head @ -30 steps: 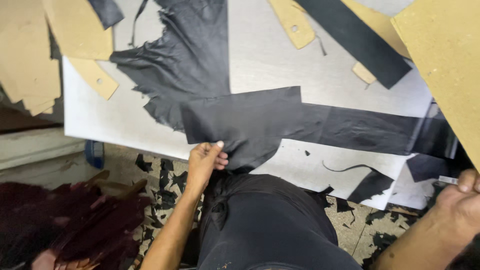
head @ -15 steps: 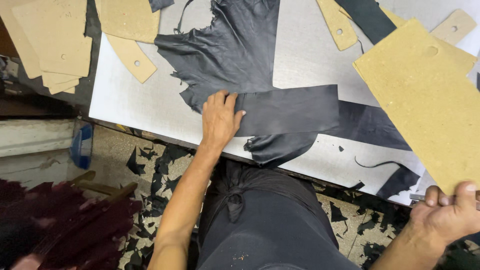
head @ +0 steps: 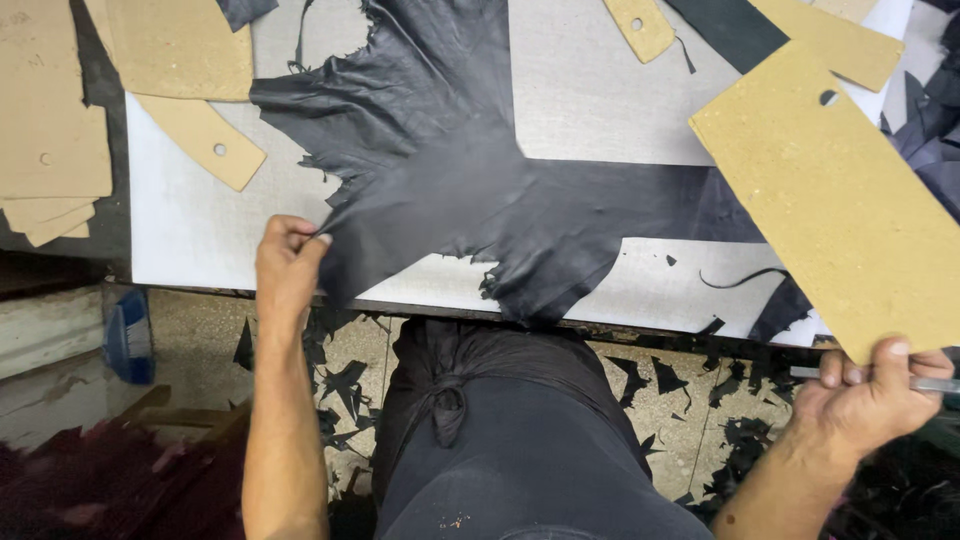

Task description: The person uses a cardboard template and a rotary cutter to cut shapes from a large piece of black leather on a worktable. They repeatedly position the template, cut around it, remove the cut piece, and reposition the template to continue cutting multiple pieces.

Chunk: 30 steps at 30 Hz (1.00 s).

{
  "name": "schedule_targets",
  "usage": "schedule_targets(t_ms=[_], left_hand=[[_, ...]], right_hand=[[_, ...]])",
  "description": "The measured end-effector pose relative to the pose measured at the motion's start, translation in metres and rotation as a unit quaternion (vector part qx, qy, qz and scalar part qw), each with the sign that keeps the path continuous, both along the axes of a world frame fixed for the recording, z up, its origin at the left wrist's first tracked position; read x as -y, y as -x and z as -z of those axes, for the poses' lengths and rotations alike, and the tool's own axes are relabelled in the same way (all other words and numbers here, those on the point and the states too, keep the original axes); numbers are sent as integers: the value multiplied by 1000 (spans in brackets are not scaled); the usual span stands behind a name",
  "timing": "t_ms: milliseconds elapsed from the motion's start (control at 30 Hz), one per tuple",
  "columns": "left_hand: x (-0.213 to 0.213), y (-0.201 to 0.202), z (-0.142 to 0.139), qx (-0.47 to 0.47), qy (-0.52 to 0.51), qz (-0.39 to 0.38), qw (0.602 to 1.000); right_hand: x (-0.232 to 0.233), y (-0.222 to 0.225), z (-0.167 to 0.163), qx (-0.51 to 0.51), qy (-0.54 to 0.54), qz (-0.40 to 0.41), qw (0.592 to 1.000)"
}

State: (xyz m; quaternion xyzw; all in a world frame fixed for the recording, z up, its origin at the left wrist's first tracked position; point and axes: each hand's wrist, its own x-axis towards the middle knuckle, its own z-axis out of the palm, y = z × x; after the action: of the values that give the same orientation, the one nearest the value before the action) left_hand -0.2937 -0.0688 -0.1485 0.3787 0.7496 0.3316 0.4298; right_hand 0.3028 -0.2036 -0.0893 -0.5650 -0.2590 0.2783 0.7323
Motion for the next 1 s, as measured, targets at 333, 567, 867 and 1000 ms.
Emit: schedule_targets(t_ms=[333, 567, 867, 1000], left_hand=[[22, -10, -4, 27, -83, -65, 994], [28, 13, 12, 72, -94, -153, 981], [28, 7, 17, 76, -133, -126, 980], [20, 7, 14, 82, -143, -126, 978]], right_hand=[[-14, -9, 43, -27, 28, -40, 998], [-41, 18, 37, -88, 60, -115, 988], [-63, 21, 28, -65, 82, -103, 989], [-61, -5, 42, -85, 110, -61, 988]])
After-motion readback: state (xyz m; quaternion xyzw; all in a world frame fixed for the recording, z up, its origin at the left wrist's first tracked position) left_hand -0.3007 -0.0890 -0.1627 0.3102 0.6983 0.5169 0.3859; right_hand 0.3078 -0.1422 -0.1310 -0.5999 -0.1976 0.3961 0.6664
